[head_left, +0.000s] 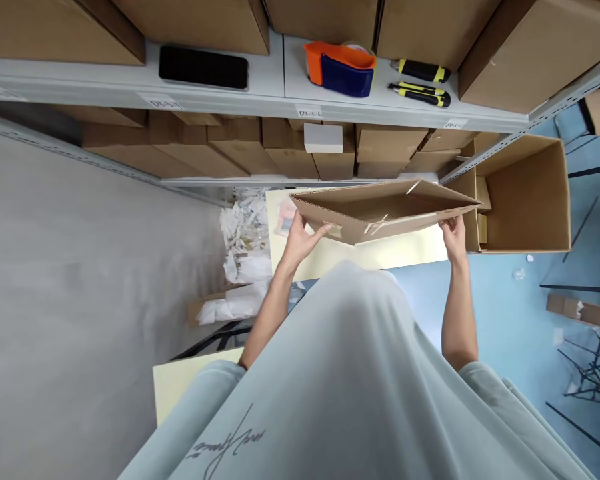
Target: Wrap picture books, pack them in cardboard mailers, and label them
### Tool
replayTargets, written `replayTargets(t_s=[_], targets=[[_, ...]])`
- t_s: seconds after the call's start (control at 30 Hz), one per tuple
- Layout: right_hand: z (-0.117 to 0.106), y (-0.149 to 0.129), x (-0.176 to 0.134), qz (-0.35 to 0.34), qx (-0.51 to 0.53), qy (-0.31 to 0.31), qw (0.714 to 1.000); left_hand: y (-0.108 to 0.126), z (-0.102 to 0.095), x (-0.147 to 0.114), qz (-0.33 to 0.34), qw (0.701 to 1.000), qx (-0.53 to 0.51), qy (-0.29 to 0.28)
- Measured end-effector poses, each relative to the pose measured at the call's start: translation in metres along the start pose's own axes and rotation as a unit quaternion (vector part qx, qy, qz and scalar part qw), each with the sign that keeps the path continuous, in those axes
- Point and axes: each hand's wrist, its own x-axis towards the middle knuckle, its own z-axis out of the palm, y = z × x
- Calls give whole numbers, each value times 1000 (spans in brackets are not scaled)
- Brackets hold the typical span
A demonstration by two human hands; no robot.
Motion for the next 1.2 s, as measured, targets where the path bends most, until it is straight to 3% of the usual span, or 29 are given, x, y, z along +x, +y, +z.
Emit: replayTargets(t_s=[0.13, 0.23, 0.33, 0.47, 0.57, 0.63, 0.73, 0.9, 1.07, 1.2], targets=[[-2, 2, 5, 22, -6, -99, 995, -17, 22, -7, -10, 997, 73, -25], [-6, -2, -3, 39, -2, -142, 989, -25, 32, -17, -8, 992, 122, -8], [-19, -13, -13, 79, 4, -194, 978, -19, 37, -33, 30, 985, 151, 72], [-35, -42, -14, 90, 21, -265, 960, 8, 44, -62, 51, 958, 183, 213], [-31, -69, -10, 50, -13, -288, 956, 27, 50, -78, 32, 965, 167, 202], [-20, -86, -11, 12, -86, -269, 959, 33, 55, -83, 28, 966, 185, 180], [-4, -101, -17, -42, -191, -216, 957, 36, 61, -81, 27, 952, 235, 196], [9, -109, -28, -134, -271, -123, 945, 52, 67, -74, 58, 927, 317, 193], [19, -112, -40, -142, -325, -73, 932, 81, 62, -81, 114, 902, 399, 117], [32, -112, -46, -123, -341, -97, 927, 85, 57, -85, 108, 897, 429, 19]])
